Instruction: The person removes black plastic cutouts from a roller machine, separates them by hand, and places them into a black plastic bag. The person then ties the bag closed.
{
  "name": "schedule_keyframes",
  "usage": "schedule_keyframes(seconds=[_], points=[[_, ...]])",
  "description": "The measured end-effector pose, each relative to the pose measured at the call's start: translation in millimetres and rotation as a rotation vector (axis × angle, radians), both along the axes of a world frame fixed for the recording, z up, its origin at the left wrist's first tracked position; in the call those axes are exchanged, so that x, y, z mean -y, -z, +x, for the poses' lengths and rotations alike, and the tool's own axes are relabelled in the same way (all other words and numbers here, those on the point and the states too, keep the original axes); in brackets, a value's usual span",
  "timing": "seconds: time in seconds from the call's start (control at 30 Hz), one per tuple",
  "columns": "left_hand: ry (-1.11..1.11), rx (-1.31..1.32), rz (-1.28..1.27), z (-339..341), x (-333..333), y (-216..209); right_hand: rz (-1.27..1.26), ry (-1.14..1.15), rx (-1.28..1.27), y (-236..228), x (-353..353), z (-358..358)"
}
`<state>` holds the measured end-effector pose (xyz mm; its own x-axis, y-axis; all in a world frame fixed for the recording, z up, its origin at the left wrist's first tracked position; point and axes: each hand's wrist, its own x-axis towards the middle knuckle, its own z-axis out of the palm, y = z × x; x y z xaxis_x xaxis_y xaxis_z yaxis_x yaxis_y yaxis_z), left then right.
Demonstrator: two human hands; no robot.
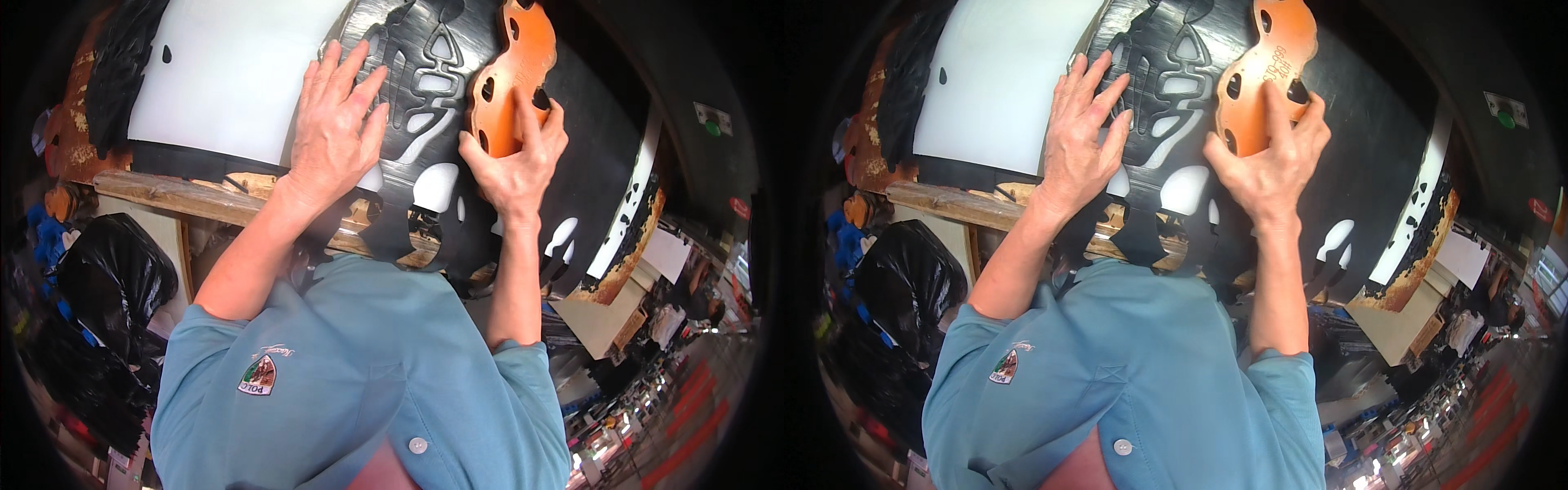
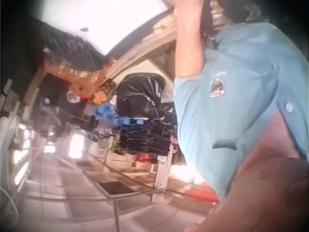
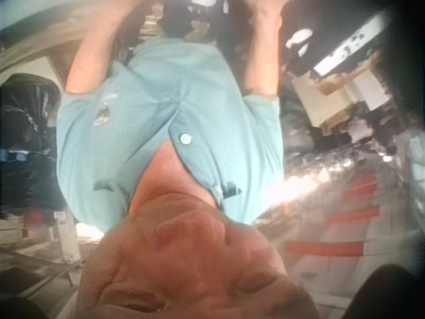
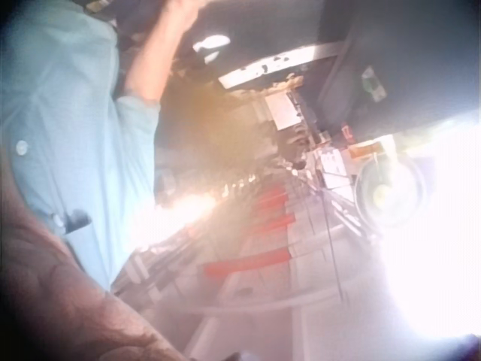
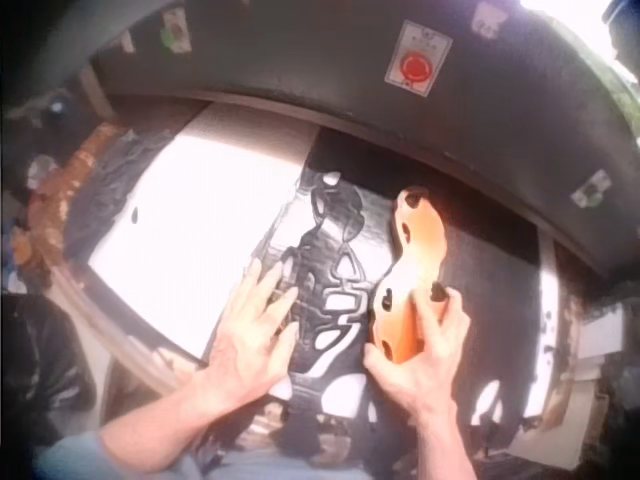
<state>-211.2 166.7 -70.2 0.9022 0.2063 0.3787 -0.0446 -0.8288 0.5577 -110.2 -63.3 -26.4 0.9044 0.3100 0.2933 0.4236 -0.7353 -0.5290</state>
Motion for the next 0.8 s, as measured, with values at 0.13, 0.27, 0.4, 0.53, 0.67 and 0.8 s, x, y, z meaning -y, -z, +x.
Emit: schedule_keyframes(seconds=[0.13, 0.27, 0.4, 0.53, 0.67, 0.8], points=[[0.019, -0.009, 0.017, 6, -1, -2, -0.085, -0.023, 0.077, 12, -2, -2], [0.009, 0.0, -0.004, 6, 0, -3, -0.06, -0.025, 0.057, 10, 0, 0], [0.007, 0.0, 0.004, 3, -2, -2, -0.031, -0.049, 0.063, 11, -1, 0], [0.016, 0.007, 0.008, -1, -1, -4, -0.064, -0.047, 0.058, 10, 1, -3], [0.032, 0.043, -0.045, -2, -2, -5, -0.132, -0.04, 0.041, 1, 3, -4], [0.037, 0.075, -0.25, -9, -5, -14, -0.159, -0.02, -0.019, -5, 4, -7]])
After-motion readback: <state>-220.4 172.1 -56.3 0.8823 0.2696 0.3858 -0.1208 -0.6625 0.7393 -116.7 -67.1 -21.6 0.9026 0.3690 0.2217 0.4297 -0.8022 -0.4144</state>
